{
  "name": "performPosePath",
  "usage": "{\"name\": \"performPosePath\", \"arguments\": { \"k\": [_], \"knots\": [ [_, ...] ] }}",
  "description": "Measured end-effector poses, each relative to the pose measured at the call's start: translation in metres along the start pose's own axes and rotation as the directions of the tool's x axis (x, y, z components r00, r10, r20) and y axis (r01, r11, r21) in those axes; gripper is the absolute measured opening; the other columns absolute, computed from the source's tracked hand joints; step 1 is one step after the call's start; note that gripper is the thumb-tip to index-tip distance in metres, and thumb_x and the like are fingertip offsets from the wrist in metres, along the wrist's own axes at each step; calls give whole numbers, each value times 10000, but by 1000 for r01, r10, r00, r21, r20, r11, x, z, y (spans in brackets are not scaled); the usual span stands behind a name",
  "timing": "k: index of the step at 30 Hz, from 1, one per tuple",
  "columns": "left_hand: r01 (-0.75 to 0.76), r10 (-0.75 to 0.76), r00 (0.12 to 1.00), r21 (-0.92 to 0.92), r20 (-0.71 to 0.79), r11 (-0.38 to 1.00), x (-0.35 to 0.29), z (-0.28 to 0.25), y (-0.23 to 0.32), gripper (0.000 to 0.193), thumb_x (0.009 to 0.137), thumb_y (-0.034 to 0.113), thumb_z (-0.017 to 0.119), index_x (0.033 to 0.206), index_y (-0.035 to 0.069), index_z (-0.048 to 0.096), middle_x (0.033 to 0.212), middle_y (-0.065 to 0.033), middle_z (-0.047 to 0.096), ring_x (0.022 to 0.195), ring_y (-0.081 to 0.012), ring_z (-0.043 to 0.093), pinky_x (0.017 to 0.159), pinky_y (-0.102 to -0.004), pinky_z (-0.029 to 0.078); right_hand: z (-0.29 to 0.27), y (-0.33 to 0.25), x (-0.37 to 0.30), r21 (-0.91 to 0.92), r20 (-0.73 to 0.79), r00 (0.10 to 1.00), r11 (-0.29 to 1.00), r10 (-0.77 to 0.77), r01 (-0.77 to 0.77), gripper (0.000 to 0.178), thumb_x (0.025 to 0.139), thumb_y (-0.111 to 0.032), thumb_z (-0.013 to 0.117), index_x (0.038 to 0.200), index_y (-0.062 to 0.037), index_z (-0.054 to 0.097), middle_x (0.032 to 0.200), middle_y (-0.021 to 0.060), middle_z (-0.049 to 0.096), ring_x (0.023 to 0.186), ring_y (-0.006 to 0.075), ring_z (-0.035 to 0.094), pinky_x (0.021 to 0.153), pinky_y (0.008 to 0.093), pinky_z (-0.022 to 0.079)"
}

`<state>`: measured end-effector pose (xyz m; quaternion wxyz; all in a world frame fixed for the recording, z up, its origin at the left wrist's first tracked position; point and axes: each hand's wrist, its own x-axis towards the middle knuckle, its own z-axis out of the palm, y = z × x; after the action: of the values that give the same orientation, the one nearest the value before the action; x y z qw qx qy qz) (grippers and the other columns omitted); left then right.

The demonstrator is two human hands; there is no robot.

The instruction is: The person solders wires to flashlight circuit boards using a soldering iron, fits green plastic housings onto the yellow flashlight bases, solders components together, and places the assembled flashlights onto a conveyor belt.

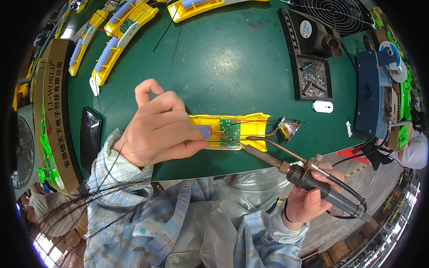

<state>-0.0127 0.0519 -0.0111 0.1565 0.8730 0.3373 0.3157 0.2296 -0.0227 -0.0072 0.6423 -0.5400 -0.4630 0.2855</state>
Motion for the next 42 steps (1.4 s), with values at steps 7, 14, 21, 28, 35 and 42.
{"name": "performPosePath", "arguments": {
  "k": [7, 14, 21, 28, 35, 42],
  "knots": [
    [-4, 4, 1000, -13, 15, 1000, 1, -1, -1, 183, 526, 161, 724, 652, 145, 592, 569, 56, 421, 564, -114, 433, 686, -335, 248, 0, 0, 0, 20, -13, 1000, 1000, 10, -10, 354, 761, -311, 552, 874, 5, 438, 736, 92, 454, 457, 67, 372, 398, 156, 285],
    [11, -11, 1000, 7, -22, 1000, 0, 2, 2, 189, 520, 145, 728, 646, 148, 588, 562, 56, 419, 555, -108, 439, 715, -340, 252, 0, -1, 1, 12, -1, 1000, 1000, 10, -10, 366, 751, -320, 562, 854, 12, 446, 737, 86, 448, 467, 68, 377, 392, 159, 287],
    [4, -3, 1000, 16, -29, 1000, 0, 2, 2, 186, 528, 139, 727, 653, 145, 590, 569, 55, 421, 554, -105, 437, 722, -338, 251, -1, 0, 1, 9, 19, 999, 1000, 28, -28, 369, 749, -316, 566, 852, 17, 447, 739, 79, 439, 473, 70, 381, 401, 157, 293],
    [3, -2, 999, 11, -39, 1000, -1, 4, 2, 179, 535, 124, 721, 656, 149, 592, 567, 58, 418, 550, -100, 433, 729, -338, 253, -2, 2, 0, -7, 34, 999, 1000, -11, 11, 350, 755, -300, 557, 841, 23, 454, 754, 74, 433, 493, 70, 383, 402, 156, 290],
    [0, 1, 1000, 54, -24, 999, 0, 3, 3, 177, 538, 123, 722, 649, 153, 587, 560, 58, 408, 542, -102, 430, 720, -331, 262, -4, 2, 0, -14, 43, 999, 1000, 8, -7, 310, 750, -261, 537, 829, 28, 455, 785, 78, 421, 485, 75, 397, 408, 159, 316],
    [21, -21, 999, 15, -49, 1000, -1, 4, 2, 171, 536, 117, 719, 642, 151, 589, 559, 56, 408, 539, -107, 424, 705, -330, 261, -2, 4, 1, -28, 26, 1000, 1000, 8, -7, 316, 733, -263, 538, 819, 31, 463, 785, 73, 417, 479, 77, 396, 403, 163, 314]
  ]
}}
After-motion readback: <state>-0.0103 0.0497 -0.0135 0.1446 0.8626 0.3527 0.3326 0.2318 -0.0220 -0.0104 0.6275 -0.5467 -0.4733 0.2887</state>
